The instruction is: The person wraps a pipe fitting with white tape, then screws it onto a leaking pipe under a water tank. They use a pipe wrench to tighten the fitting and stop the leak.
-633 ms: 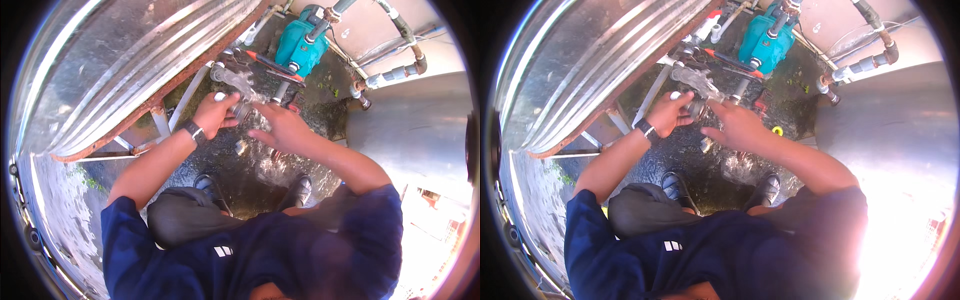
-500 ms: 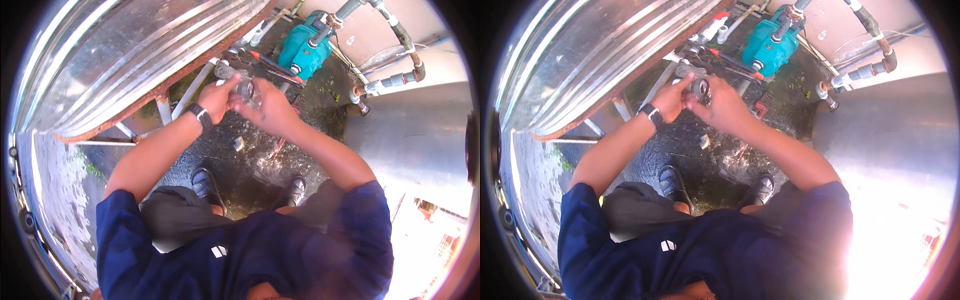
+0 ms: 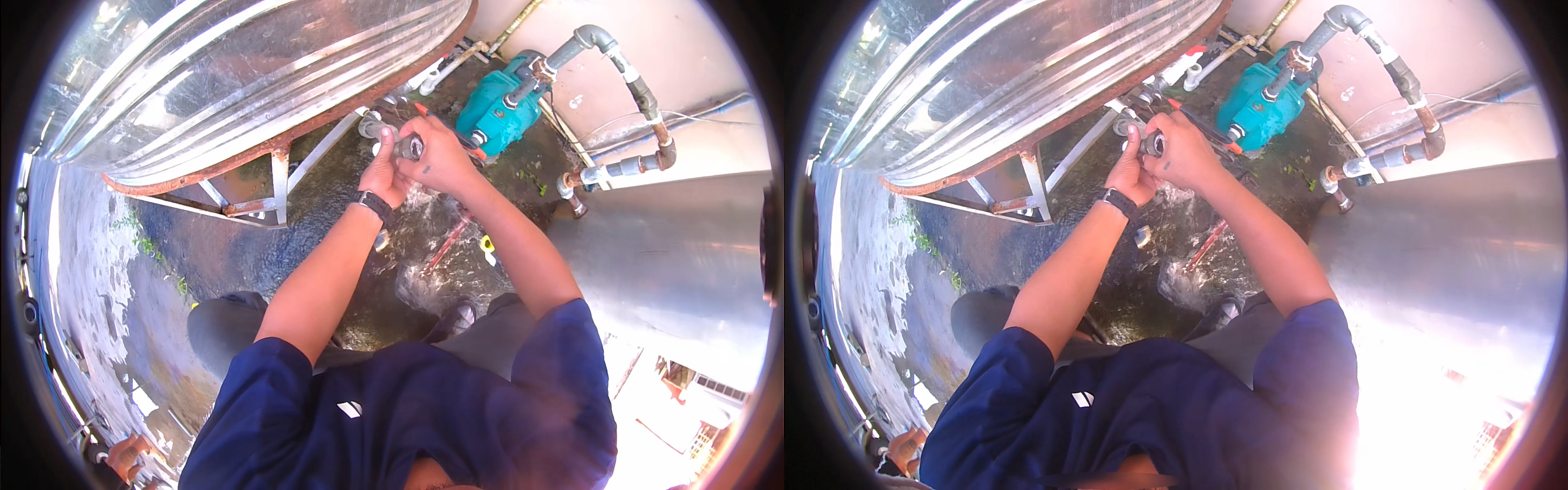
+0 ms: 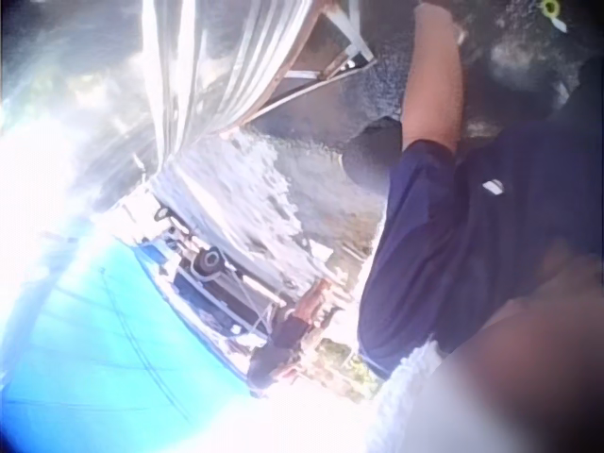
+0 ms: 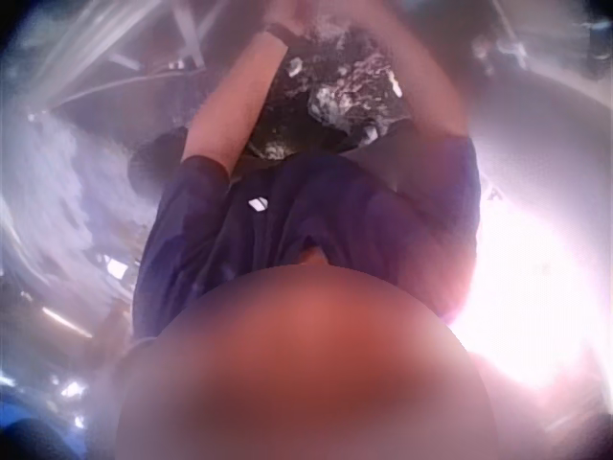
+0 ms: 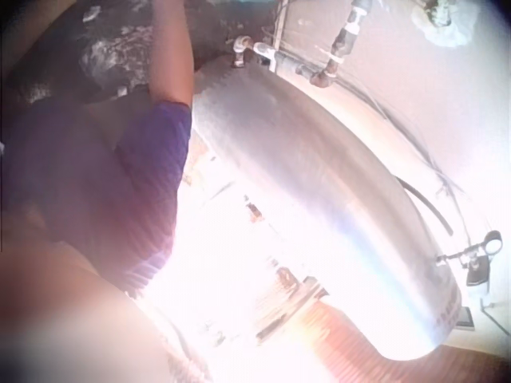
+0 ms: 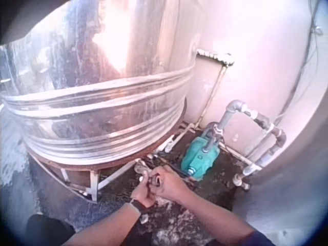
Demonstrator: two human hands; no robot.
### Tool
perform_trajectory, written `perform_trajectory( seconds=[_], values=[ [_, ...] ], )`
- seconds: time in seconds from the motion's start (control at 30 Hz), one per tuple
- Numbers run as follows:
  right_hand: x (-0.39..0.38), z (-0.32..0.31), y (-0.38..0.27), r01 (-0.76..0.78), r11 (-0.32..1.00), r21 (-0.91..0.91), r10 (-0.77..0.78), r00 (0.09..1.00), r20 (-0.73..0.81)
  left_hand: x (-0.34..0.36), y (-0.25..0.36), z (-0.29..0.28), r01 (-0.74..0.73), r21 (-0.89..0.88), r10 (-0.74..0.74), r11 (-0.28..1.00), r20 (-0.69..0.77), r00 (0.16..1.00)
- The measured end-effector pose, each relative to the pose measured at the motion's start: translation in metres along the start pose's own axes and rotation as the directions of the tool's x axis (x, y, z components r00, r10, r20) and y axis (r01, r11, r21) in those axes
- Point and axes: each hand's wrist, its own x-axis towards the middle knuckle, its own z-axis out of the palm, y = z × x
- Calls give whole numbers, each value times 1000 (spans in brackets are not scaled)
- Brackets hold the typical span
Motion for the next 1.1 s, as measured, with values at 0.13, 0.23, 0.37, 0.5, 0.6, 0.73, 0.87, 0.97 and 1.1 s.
perform_trajectory(
  seconds=[0.13, 0.23, 0.37, 0.5, 0.6, 0.73, 0.87, 0.97, 1.1],
  values=[
    [-8, 0, -6, 30, 999, -35, -32, 997, -68, 0, -8, 6, 65, -27, -63, 998, 69, 996],
    [-7, 4, -9, 42, 997, -68, -48, 995, -93, 4, -5, 3, 99, -37, -92, 994, 152, 984],
    [-2, 10, -11, 80, 978, -192, -94, 993, -69, 14, -5, -8, 123, -59, -103, 991, 262, 960],
    [1, 11, -17, 12, 975, -220, -26, 998, -61, 16, -3, -34, 117, -4, -111, 993, 259, 959],
    [5, 6, -25, -96, 955, -280, 81, 995, -63, 17, -1, -41, 115, -179, -83, 977, 178, 981],
    [12, 8, -36, -120, 943, -311, 97, 991, -88, 21, -7, -28, -59, -345, 11, 937, -138, 990],
    [17, 17, -40, -75, 935, -345, 48, 995, -87, 24, -10, -20, -19, -342, -60, 939, -218, 974],
    [25, 28, -39, -37, 914, -404, -4, 995, -101, 25, -10, -18, 25, -370, -134, 929, -271, 953],
    [39, 41, -33, -20, 901, -433, -27, 994, -102, 25, -5, -19, -23, -400, -58, 916, -189, 980]
  ],
)
